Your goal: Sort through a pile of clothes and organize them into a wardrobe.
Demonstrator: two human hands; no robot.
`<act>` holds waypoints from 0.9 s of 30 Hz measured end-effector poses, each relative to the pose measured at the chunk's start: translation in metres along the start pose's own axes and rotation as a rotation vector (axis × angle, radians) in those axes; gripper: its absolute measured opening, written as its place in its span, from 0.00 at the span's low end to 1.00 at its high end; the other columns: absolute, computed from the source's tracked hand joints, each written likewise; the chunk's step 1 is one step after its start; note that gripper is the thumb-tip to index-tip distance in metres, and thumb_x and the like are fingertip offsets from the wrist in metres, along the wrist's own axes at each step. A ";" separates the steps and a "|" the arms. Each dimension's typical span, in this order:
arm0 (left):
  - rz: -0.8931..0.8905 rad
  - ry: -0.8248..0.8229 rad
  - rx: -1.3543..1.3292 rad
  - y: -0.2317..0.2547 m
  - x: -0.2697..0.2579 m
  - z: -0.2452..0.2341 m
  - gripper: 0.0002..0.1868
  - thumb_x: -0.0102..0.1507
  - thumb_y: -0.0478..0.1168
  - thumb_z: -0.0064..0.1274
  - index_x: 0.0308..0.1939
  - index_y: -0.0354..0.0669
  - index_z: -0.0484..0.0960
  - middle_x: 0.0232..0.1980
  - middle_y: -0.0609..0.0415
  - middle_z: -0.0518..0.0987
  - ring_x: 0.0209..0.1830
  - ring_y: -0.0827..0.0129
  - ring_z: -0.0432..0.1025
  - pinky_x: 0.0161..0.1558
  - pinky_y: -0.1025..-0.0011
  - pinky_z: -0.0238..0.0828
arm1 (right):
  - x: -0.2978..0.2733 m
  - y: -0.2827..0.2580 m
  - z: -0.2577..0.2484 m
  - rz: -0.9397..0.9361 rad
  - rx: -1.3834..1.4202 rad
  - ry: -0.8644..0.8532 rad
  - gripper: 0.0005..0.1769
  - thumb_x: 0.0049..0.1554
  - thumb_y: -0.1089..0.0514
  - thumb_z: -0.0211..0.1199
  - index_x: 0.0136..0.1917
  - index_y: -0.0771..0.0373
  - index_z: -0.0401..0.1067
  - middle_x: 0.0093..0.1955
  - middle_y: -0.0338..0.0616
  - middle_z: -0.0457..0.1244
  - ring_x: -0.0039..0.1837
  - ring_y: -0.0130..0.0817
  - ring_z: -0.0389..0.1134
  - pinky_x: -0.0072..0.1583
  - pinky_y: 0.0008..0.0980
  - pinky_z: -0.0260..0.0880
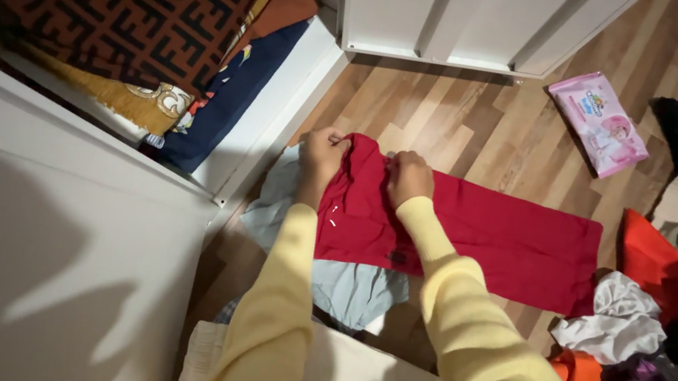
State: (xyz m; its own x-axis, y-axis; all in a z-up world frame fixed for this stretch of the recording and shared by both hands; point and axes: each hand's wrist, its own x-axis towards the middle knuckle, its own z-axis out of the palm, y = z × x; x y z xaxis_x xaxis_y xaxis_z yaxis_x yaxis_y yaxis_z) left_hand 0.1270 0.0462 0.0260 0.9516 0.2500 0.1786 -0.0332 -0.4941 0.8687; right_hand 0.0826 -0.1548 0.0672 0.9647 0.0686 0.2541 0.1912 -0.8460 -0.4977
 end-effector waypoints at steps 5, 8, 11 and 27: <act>-0.163 -0.021 -0.228 -0.040 0.011 0.017 0.06 0.55 0.32 0.65 0.35 0.36 0.87 0.32 0.49 0.86 0.31 0.68 0.80 0.37 0.71 0.76 | 0.005 0.002 -0.018 -0.015 0.141 0.136 0.02 0.53 0.66 0.65 0.39 0.64 0.73 0.44 0.54 0.67 0.49 0.57 0.68 0.52 0.51 0.68; -0.147 0.107 -0.184 -0.028 0.011 0.010 0.05 0.54 0.29 0.65 0.34 0.35 0.87 0.30 0.49 0.85 0.29 0.69 0.79 0.36 0.72 0.75 | 0.009 0.002 -0.027 0.010 0.173 0.197 0.04 0.53 0.67 0.67 0.39 0.65 0.72 0.43 0.54 0.67 0.48 0.55 0.69 0.51 0.49 0.69; -0.218 0.131 -0.205 -0.024 0.010 0.011 0.04 0.55 0.28 0.64 0.33 0.35 0.86 0.29 0.49 0.83 0.27 0.66 0.78 0.33 0.69 0.75 | 0.008 0.005 -0.024 0.036 0.199 0.176 0.05 0.54 0.65 0.68 0.41 0.65 0.73 0.44 0.53 0.67 0.48 0.55 0.69 0.51 0.47 0.70; -0.085 -0.028 0.108 0.052 -0.012 -0.003 0.13 0.58 0.44 0.63 0.28 0.36 0.83 0.30 0.42 0.82 0.33 0.46 0.78 0.36 0.54 0.73 | -0.061 0.044 -0.022 0.274 -0.296 0.069 0.34 0.65 0.38 0.49 0.78 0.52 0.59 0.82 0.54 0.47 0.82 0.55 0.44 0.76 0.70 0.32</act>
